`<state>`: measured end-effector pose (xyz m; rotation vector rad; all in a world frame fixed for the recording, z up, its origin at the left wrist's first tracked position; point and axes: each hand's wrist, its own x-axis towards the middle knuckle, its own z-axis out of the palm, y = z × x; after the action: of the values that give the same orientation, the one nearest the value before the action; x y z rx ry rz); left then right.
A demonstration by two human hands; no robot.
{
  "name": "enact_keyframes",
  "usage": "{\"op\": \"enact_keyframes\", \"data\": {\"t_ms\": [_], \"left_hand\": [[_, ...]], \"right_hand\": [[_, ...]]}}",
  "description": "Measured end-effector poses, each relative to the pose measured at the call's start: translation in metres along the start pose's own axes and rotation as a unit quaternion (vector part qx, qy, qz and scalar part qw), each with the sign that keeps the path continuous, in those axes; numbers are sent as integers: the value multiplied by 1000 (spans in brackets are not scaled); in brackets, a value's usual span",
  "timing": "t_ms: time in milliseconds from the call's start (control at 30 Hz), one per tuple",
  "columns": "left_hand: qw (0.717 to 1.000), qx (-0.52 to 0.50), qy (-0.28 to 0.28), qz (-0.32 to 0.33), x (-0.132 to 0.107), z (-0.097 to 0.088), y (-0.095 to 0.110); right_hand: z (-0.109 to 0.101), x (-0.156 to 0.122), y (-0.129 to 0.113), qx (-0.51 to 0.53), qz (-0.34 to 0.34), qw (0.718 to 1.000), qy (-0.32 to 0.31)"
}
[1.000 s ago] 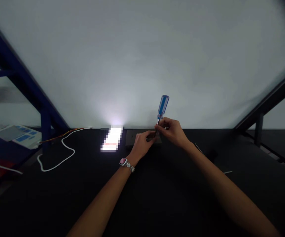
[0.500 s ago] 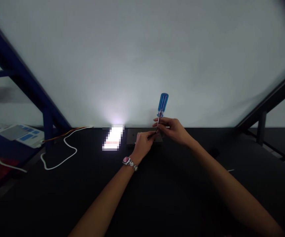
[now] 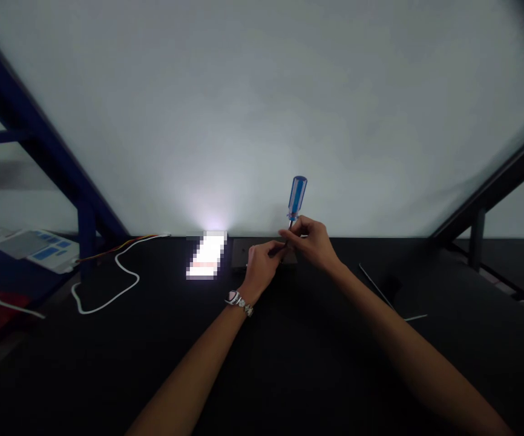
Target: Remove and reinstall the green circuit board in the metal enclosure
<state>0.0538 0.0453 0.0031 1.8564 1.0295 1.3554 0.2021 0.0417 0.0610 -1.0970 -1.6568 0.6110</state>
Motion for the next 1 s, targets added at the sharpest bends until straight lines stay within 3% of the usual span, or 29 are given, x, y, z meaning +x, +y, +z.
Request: {"op": "enact_keyframes", "data": {"t_ms": [200,333,533,600,667,833,1000], "left_hand": [[998,-1,-56,11,2,-7,-1],[997,-3,-70,18,2,-9,1],[1000,13,17,12,1,0,1],[999,26,19,11,1,1,1],[999,36,5,17,0,0,1],[997,67,-29,27,-2,-6,4],[998,35,-34,31,0,-4,5]], "right_hand": [[-13,-1,-12,35,21,993,-112],[-15,-1,-9,15,13,997,-80],[-4,-1,1,-27,-10,1000,11],[-1,-1,2,-30,-11,999,25],[-3,0,0,-28,-15,999,10],[-16,2,-10,2,-11,995,-100],[-15,2,-7,20,7,998,-59]]}}
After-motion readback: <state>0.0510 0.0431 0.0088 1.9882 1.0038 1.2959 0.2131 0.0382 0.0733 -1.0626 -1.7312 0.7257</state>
